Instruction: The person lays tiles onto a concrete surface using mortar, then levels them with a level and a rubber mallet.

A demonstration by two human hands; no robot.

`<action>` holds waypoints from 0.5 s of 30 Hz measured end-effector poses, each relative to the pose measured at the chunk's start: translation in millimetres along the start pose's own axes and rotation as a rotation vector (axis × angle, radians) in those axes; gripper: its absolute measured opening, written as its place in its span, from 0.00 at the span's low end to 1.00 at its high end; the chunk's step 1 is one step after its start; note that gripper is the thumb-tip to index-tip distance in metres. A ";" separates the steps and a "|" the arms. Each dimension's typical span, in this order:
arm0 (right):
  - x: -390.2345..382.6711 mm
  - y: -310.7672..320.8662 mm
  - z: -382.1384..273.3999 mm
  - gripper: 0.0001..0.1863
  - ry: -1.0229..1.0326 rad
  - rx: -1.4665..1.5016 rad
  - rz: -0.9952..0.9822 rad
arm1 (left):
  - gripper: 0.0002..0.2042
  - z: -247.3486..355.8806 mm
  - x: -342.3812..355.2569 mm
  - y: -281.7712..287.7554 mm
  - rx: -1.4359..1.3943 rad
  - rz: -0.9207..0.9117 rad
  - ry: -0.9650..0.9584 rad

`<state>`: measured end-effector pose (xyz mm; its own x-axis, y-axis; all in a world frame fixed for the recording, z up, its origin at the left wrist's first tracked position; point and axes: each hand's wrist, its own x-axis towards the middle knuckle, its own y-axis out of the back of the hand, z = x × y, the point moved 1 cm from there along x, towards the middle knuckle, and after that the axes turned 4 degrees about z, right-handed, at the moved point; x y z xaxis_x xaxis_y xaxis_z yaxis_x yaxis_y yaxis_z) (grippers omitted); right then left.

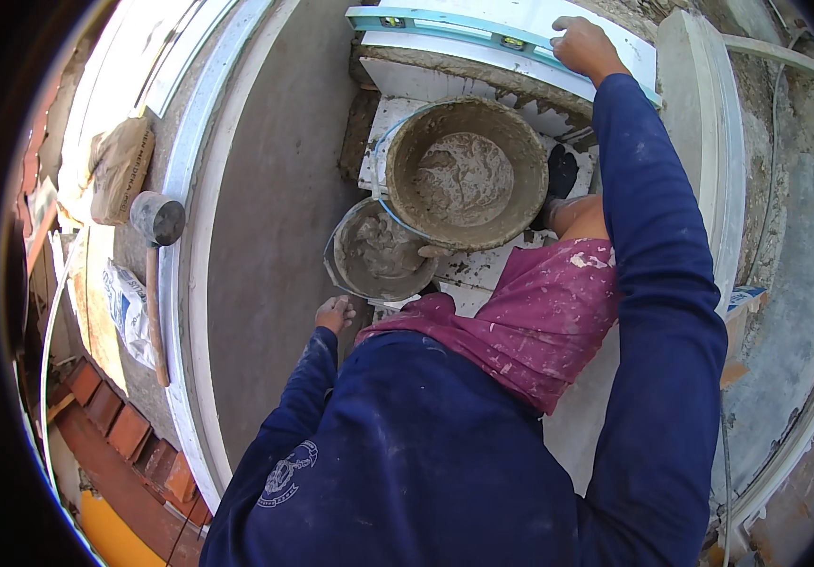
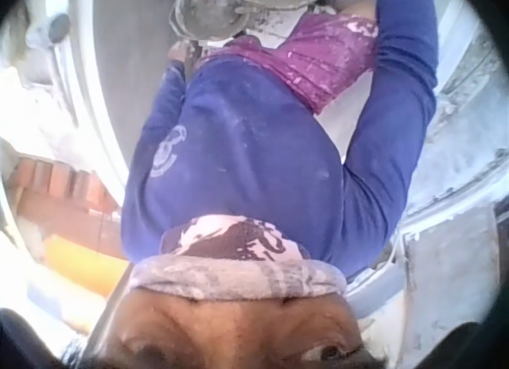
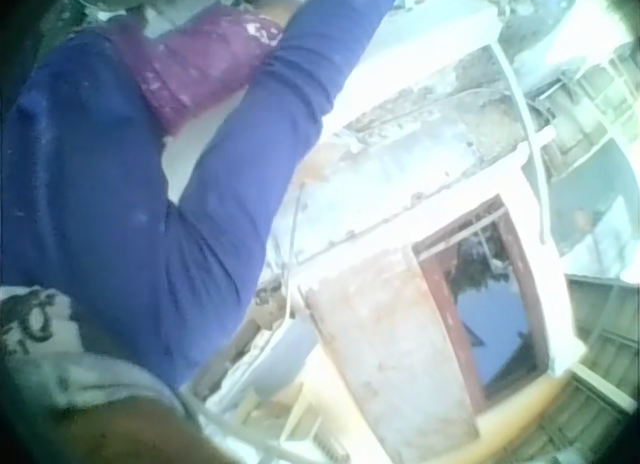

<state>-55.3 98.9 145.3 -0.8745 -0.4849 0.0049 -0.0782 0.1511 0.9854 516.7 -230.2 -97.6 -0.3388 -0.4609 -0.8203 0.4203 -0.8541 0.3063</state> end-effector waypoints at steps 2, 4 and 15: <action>14.9 -26.6 30.3 0.21 -0.102 -0.062 0.082 | 0.11 -23.0 -7.6 8.5 0.064 0.001 0.125; 22.4 -53.5 42.0 0.24 -0.080 -0.088 0.058 | 0.11 -40.0 -18.4 14.9 0.060 0.018 0.159; 13.8 6.6 10.0 0.14 -0.093 -0.195 0.139 | 0.08 -30.1 -24.5 -2.1 -0.013 0.000 0.184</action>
<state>-72.7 101.9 150.2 -0.9115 -0.3881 0.1360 0.1320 0.0372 0.9906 549.5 -209.9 -92.7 -0.1794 -0.4082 -0.8951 0.4320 -0.8502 0.3011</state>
